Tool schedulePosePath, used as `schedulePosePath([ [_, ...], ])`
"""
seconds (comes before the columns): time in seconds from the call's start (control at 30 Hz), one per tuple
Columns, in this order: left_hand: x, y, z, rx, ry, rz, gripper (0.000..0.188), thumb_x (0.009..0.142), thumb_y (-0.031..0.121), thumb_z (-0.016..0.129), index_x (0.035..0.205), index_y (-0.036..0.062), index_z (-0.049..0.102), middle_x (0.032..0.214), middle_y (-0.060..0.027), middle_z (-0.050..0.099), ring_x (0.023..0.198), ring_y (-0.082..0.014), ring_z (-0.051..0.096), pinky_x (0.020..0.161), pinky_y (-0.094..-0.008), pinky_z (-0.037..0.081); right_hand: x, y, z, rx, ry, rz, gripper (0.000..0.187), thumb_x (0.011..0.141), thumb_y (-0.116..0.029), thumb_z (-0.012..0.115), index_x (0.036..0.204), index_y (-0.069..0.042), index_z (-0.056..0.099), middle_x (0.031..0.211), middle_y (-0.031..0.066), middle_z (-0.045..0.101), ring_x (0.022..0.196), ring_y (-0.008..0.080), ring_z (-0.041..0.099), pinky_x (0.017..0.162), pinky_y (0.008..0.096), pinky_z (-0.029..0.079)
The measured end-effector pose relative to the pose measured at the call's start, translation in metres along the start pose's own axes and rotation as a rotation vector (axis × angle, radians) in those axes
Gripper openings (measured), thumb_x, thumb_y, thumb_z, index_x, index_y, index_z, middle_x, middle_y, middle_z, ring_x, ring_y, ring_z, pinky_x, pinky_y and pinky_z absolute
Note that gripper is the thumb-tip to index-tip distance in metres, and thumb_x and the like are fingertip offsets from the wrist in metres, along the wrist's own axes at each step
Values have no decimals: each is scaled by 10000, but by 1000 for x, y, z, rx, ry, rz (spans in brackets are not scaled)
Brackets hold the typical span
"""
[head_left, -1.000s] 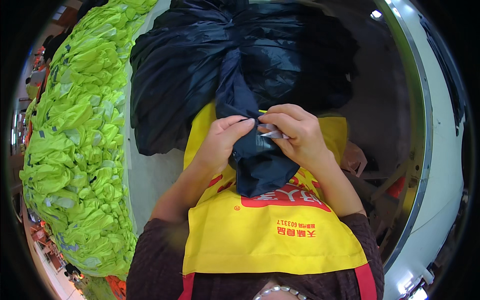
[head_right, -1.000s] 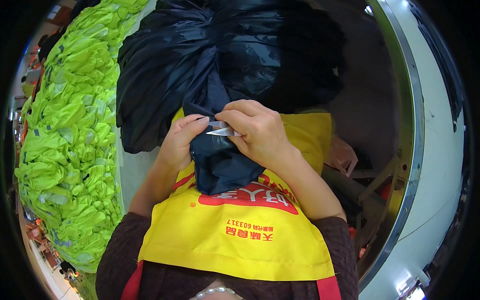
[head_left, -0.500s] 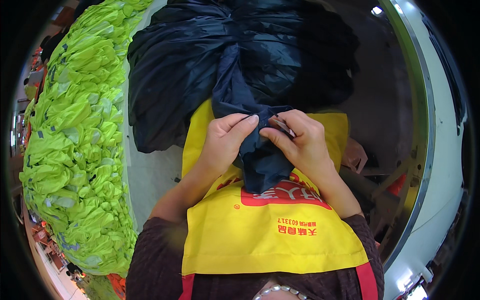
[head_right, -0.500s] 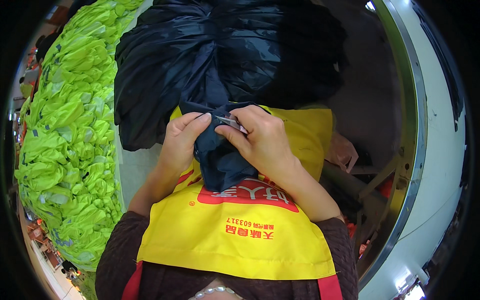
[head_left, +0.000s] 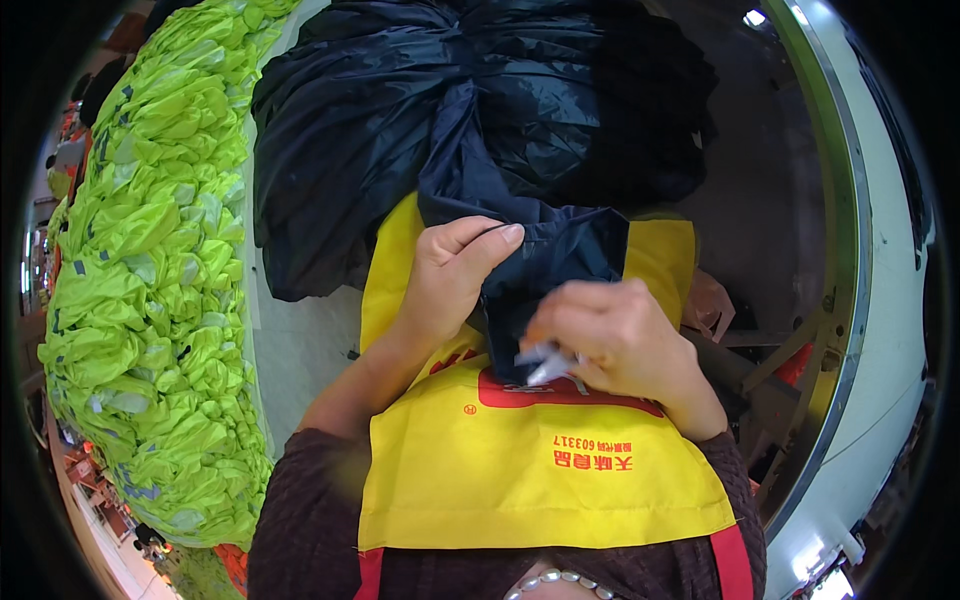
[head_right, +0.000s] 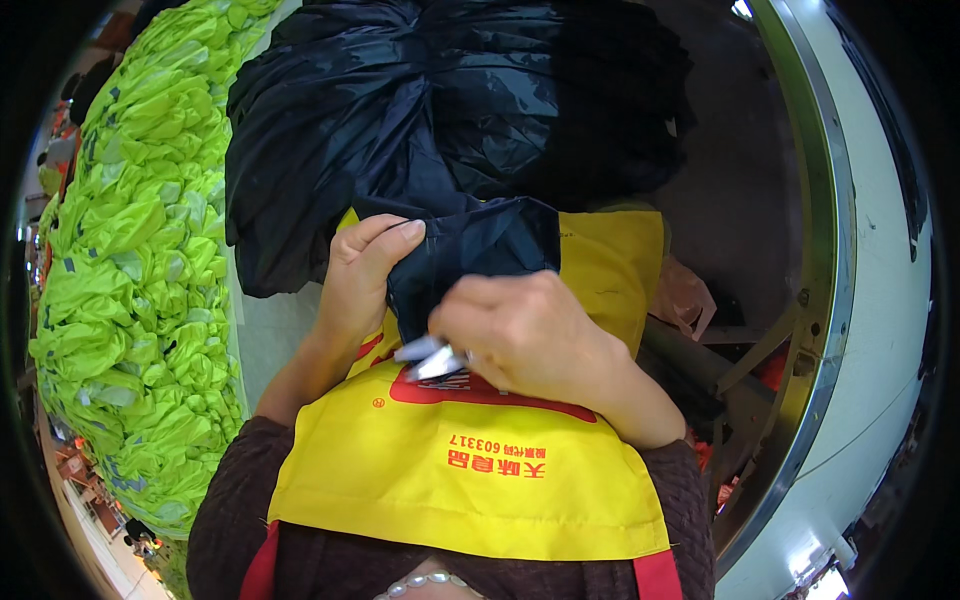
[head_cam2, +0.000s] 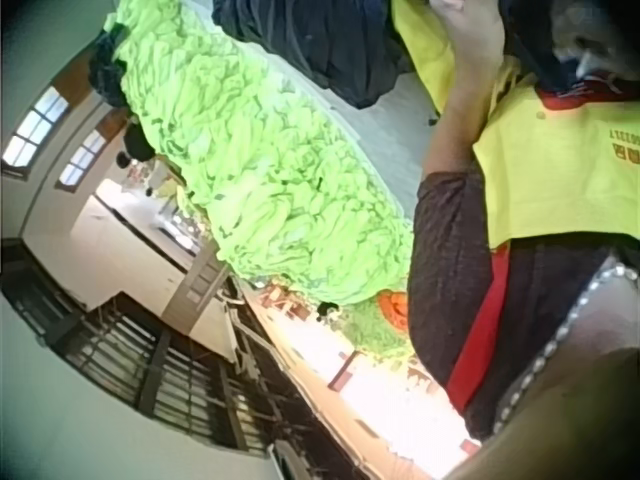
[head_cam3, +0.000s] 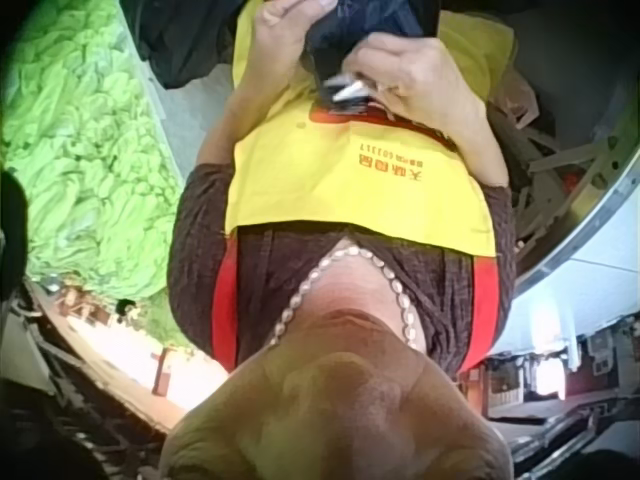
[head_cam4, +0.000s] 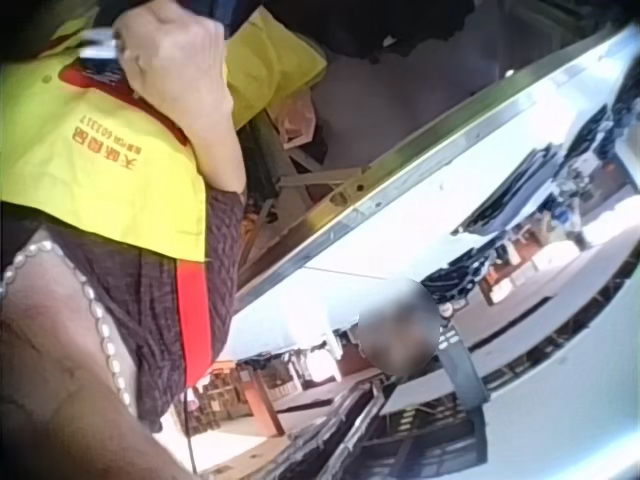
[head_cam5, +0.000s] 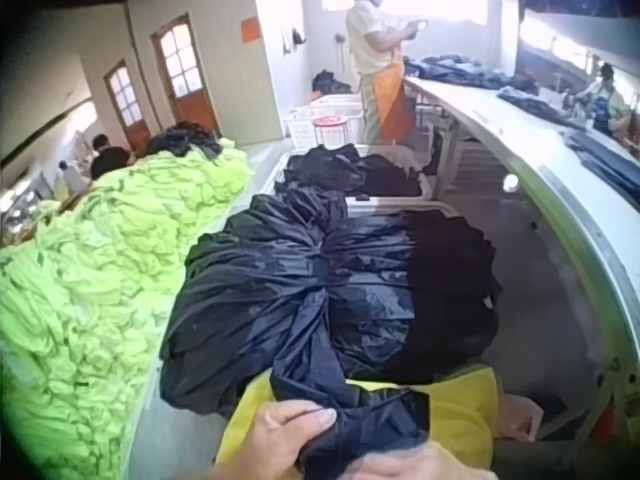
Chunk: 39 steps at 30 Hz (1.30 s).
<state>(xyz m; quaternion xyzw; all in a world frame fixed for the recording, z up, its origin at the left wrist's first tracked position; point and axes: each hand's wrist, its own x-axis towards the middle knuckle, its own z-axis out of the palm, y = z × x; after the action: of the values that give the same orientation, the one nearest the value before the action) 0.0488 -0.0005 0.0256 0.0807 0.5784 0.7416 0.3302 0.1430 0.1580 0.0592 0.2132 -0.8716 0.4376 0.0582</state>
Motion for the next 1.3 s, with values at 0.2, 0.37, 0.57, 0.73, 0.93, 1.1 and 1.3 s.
schedulePosePath([
  [0.2, 2, 2, -2, -146, -44, -103, 161, 838, 106, 553, 861, -28, 640, 797, -43, 646, 699, -86, 596, 676, -185, 468, -10, 2, -43, 276, 73, 135, 171, 758, -167, 539, 836, -19, 575, 727, 84, 533, 569, 216, 544, 509, 279, 422],
  [0.37, 3, 5, 3, -174, -54, -166, 203, 856, 156, 552, 853, -25, 645, 775, -20, 635, 689, -50, 565, 658, -167, 450, -9, 15, -31, -267, 236, 217, 283, 788, -150, 598, 1036, -18, 566, 714, 85, 524, 563, 200, 522, 498, 275, 414],
  [0.57, 5, 3, 2, -261, -65, -199, 198, 858, 159, 548, 872, -13, 644, 803, -45, 649, 697, -72, 597, 678, -173, 468, -12, 38, -15, -495, 232, 73, 398, 765, -199, 650, 1116, -35, 558, 730, 75, 554, 587, 191, 547, 506, 261, 449],
  [0.73, 7, 0, 1, -297, -60, -217, 198, 857, 164, 550, 888, -8, 643, 815, -53, 652, 702, -81, 606, 704, -182, 478, -11, 45, -10, -444, 235, 36, 411, 763, -183, 652, 1131, -28, 553, 791, 81, 593, 637, 201, 580, 545, 279, 477],
  [0.93, 7, -3, 4, -297, -65, -241, 191, 858, 164, 551, 886, -1, 643, 816, -47, 654, 714, -76, 606, 697, -181, 473, -10, 49, -5, -391, 263, 3, 408, 764, -174, 649, 1132, -27, 553, 810, 94, 600, 667, 212, 595, 564, 285, 489],
  [1.1, 8, -1, 6, -301, -38, -243, 190, 859, 166, 551, 884, 2, 642, 811, -43, 653, 710, -74, 604, 691, -183, 470, -11, 49, -8, -426, 251, 10, 385, 777, -177, 640, 1122, -26, 558, 811, 100, 600, 667, 216, 596, 568, 284, 493],
  [1.3, 8, -4, 5, -308, -68, -252, 188, 856, 168, 555, 885, 5, 642, 821, -45, 653, 723, -76, 606, 700, -185, 469, -11, 50, -4, -389, 252, -2, 376, 787, -188, 633, 1121, -30, 559, 810, 99, 600, 668, 213, 598, 572, 285, 495],
])
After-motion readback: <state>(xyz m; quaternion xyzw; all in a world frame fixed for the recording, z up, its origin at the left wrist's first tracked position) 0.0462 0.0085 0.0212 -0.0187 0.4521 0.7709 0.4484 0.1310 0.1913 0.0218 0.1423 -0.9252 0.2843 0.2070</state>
